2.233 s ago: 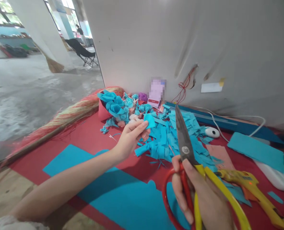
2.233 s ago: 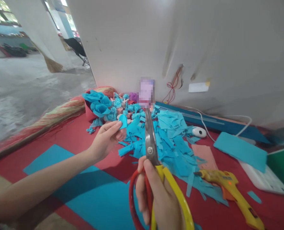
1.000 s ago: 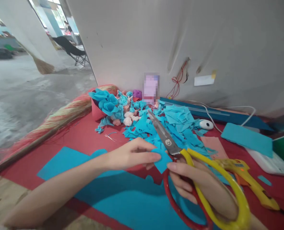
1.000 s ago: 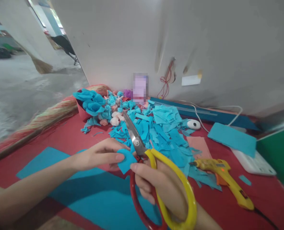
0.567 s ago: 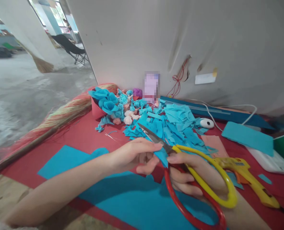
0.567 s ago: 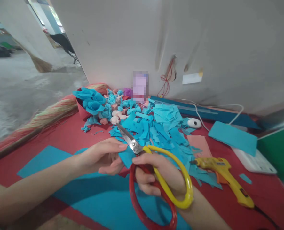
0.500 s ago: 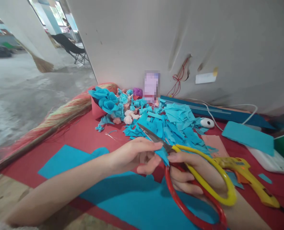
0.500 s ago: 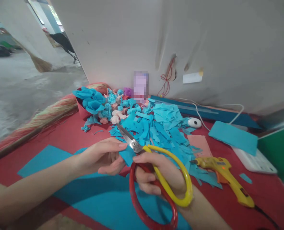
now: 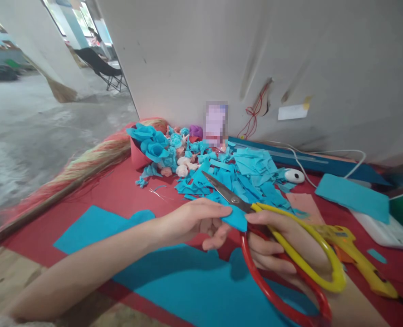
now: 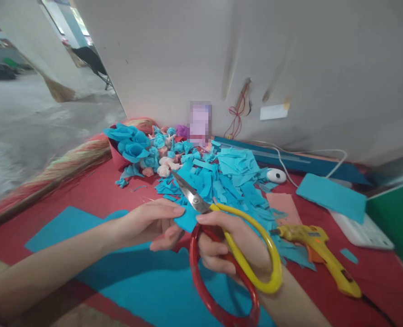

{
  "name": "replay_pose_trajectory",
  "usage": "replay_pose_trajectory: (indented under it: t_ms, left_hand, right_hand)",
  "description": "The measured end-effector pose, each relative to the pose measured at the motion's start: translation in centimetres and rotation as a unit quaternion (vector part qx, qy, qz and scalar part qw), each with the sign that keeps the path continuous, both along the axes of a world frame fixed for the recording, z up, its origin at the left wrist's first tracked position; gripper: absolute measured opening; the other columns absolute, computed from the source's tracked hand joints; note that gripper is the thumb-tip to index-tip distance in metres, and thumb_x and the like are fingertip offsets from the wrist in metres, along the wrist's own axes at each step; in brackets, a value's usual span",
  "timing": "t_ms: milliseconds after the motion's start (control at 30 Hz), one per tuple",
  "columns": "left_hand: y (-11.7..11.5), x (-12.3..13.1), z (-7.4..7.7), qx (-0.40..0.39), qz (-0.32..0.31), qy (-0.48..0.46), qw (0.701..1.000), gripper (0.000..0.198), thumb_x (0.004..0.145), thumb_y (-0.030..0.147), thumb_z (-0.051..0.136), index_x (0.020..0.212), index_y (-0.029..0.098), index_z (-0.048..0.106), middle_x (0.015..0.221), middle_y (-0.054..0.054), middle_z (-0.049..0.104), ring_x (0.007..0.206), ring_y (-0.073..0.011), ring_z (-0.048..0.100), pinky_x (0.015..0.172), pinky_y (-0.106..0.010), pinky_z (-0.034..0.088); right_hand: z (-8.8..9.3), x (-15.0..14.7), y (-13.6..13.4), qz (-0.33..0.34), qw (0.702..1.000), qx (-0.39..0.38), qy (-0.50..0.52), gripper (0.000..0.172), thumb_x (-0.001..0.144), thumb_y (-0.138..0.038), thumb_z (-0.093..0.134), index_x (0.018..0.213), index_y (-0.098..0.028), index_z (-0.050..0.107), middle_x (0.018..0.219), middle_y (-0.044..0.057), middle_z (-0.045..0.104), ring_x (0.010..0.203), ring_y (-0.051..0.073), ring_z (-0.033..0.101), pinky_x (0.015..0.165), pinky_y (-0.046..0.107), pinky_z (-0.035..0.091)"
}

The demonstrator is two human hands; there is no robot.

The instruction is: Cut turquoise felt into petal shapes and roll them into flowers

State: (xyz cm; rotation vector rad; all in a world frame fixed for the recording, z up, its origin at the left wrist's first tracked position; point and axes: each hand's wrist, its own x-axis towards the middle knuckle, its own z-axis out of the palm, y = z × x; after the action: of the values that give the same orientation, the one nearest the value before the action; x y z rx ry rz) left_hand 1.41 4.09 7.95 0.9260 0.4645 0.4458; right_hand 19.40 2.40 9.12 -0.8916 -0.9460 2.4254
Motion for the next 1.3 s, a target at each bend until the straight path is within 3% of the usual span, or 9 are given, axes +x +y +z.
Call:
replay_pose_trajectory:
  t_ms: [300, 700, 1167, 1300]
  left_hand:
    - [-0.7, 0.9, -0.9, -0.024, -0.033, -0.058, 0.997, 0.036, 0.083, 0.040, 0.048, 0.059, 0.014, 0.044, 0.043, 0.003, 0.044, 0.041, -0.0074, 0.038, 0.047, -0.022, 0.028]
    - [-1.7, 1.1, -0.4, -0.070, -0.010, -0.102, 0.992, 0.036, 0.084, 0.037, 0.046, 0.056, 0.014, 0.041, 0.038, 0.004, 0.042, 0.038, -0.0072, 0.035, 0.045, -0.021, 0.025]
    - [-1.8, 1.3, -0.6, -0.081, 0.033, -0.068, 0.994, 0.038, 0.086, 0.032, 0.040, 0.053, 0.014, 0.043, 0.033, 0.004, 0.039, 0.033, -0.0061, 0.031, 0.041, -0.019, 0.026]
    - [-2.0, 1.4, -0.5, -0.057, 0.040, -0.050, 0.996, 0.039, 0.088, 0.031, 0.035, 0.054, 0.015, 0.043, 0.034, 0.005, 0.038, 0.033, -0.0059, 0.029, 0.041, -0.019, 0.026]
  right_hand:
    - [1.1, -0.5, -0.5, -0.063, 0.996, 0.038, -0.055, 0.049, 0.069, -0.044, 0.056, 0.036, -0.019, 0.029, 0.026, -0.008, 0.030, 0.025, 0.002, 0.023, 0.034, 0.022, 0.010]
    - [1.2, -0.6, -1.2, -0.037, 0.986, 0.134, -0.094, 0.054, 0.074, -0.052, 0.048, 0.036, -0.019, 0.027, 0.025, -0.008, 0.024, 0.023, 0.001, 0.020, 0.032, 0.021, 0.009]
    - [1.3, -1.0, -1.2, -0.045, 0.987, 0.105, -0.115, 0.055, 0.070, -0.057, 0.049, 0.035, -0.020, 0.028, 0.025, -0.006, 0.030, 0.024, 0.001, 0.021, 0.030, 0.020, 0.011]
    - [1.2, -1.2, -1.2, -0.063, 0.988, 0.100, -0.102, 0.054, 0.071, -0.053, 0.052, 0.037, -0.019, 0.028, 0.028, -0.009, 0.025, 0.024, 0.001, 0.021, 0.031, 0.020, 0.011]
